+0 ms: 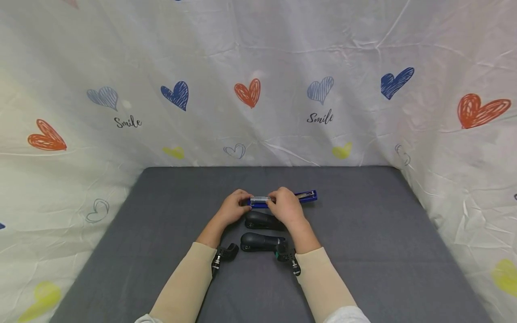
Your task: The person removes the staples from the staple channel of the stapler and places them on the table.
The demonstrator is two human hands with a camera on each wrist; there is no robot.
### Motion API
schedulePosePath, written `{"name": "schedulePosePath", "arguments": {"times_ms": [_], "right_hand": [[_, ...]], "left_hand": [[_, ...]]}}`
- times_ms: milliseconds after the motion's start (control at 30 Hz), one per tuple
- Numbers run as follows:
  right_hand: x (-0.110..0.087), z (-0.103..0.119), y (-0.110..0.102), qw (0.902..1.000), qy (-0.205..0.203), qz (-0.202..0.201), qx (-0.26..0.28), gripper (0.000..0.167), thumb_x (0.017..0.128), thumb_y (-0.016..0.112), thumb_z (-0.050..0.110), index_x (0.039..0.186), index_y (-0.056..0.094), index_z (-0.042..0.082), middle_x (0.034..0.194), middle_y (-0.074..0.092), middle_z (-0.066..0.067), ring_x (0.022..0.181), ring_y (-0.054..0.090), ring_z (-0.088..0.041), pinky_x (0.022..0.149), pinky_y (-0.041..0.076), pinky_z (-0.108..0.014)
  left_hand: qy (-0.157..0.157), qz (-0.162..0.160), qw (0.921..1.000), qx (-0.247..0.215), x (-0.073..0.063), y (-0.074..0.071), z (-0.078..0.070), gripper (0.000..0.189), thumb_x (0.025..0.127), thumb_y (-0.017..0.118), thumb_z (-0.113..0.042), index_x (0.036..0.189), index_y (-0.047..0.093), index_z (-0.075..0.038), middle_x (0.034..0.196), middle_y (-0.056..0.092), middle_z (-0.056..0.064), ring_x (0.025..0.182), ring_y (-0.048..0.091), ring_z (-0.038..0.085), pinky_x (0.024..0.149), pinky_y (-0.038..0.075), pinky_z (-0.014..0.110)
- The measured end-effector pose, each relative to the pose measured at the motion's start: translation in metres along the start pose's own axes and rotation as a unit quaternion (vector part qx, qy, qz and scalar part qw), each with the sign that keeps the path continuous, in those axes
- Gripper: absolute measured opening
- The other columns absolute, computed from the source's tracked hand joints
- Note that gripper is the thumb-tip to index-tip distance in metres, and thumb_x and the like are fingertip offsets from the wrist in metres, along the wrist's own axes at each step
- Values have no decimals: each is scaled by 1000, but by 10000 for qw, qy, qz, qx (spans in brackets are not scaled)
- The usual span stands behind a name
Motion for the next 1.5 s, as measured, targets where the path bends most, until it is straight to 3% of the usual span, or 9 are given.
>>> {"name": "schedulePosePath", "arguments": {"times_ms": [200,333,733,1033,1300,1500], "right_hand": [[-2,-4,4,9989,261,89,-380,22,98,71,19,112,79,3,105,65,-13,92,62,-27,81,53,-46],[-2,-5,5,9989,296,69,-344,20,98,70,18,110,79,3,106,66,-13,90,62,-27,78,52,-46],[4,-20,6,9943,824,-246,635,20,100,69,18,110,78,4,102,72,-11,86,66,-26,77,54,-44],[4,-12,2,9890,446,-757,1189,10,97,73,13,103,75,7,92,72,-6,81,66,-23,72,54,-42],[5,-12,7,9885,359,-736,1270,28,97,73,14,123,73,3,98,74,-9,84,69,-24,71,55,-41],[5,-13,9,9874,337,-754,1347,27,98,72,16,121,75,4,101,75,-9,82,69,-22,69,55,-40]], "left_hand": [[-18,3,10000,3,1,1,0,34,90,77,-6,123,74,-3,116,64,10,106,62,28,96,48,47],[-18,10,10000,-11,1,1,1,34,90,76,-6,124,73,-3,117,64,10,108,62,29,97,48,47],[-45,-46,10000,13,1,-1,3,34,89,77,-6,123,74,-3,116,64,10,108,62,29,98,47,46],[-50,-10,10000,-2,3,0,4,34,90,77,-6,123,74,-3,115,64,10,106,62,28,96,48,45],[-42,-13,10000,-9,3,1,3,33,90,77,-6,123,74,-4,116,64,9,104,62,27,94,49,45],[-57,-36,10000,-71,1,1,3,33,91,76,-6,123,74,-5,117,64,8,101,62,26,91,49,44]]}}
Point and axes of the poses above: each hand's wrist, its own x-axis towards the middle knuckle, its own y-axis out of the palm, z = x × y, the point moved 10 cm from there along x, towards the middle knuckle
